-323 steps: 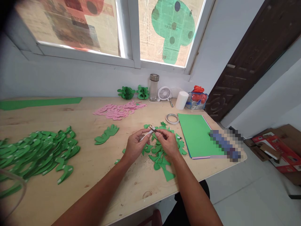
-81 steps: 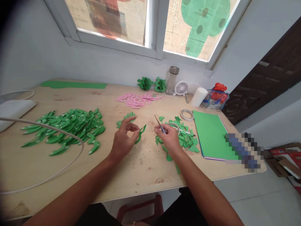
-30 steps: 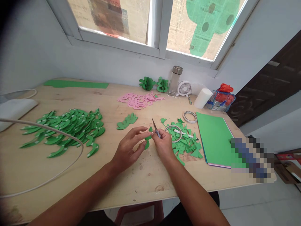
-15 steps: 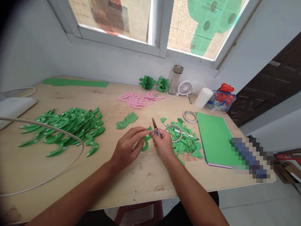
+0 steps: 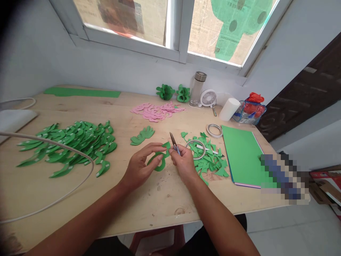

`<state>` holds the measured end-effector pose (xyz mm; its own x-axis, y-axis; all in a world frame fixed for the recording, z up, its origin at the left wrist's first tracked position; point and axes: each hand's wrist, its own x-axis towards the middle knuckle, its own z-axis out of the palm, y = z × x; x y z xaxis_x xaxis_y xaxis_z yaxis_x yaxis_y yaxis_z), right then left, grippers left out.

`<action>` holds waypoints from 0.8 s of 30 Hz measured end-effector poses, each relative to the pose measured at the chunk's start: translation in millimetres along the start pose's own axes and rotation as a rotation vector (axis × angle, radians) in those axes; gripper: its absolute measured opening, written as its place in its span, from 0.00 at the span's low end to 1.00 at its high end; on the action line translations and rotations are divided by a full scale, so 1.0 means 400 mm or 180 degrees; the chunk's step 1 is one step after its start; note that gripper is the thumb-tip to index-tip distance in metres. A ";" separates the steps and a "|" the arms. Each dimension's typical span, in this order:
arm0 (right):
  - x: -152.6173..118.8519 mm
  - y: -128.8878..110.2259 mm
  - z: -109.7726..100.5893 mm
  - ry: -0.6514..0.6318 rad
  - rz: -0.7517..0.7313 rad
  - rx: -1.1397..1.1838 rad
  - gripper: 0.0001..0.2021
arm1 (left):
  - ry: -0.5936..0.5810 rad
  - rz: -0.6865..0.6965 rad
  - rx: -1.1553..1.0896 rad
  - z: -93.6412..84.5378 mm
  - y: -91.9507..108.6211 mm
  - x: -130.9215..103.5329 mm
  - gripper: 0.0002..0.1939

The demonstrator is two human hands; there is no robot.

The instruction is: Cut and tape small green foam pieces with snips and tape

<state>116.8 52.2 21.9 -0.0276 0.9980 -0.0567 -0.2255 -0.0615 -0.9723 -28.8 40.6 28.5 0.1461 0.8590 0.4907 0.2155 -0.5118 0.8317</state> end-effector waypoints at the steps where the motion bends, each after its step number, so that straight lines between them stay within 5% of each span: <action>1: 0.000 0.000 0.000 0.0005 0.0002 -0.0027 0.09 | 0.0003 -0.0133 -0.0132 -0.001 0.000 0.001 0.09; 11: 0.001 0.000 -0.002 -0.0045 -0.0043 -0.0127 0.10 | -0.0010 -0.0987 -0.0755 -0.005 0.011 0.009 0.11; 24: 0.001 0.004 -0.005 -0.0002 -0.0072 -0.0225 0.10 | -0.0002 -0.0531 -0.0396 0.000 0.001 0.007 0.11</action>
<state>118.4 52.4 20.1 -0.0238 0.9991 -0.0345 -0.1566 -0.0378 -0.9869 -28.4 42.7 30.0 0.1191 0.9316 0.3434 0.1159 -0.3565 0.9271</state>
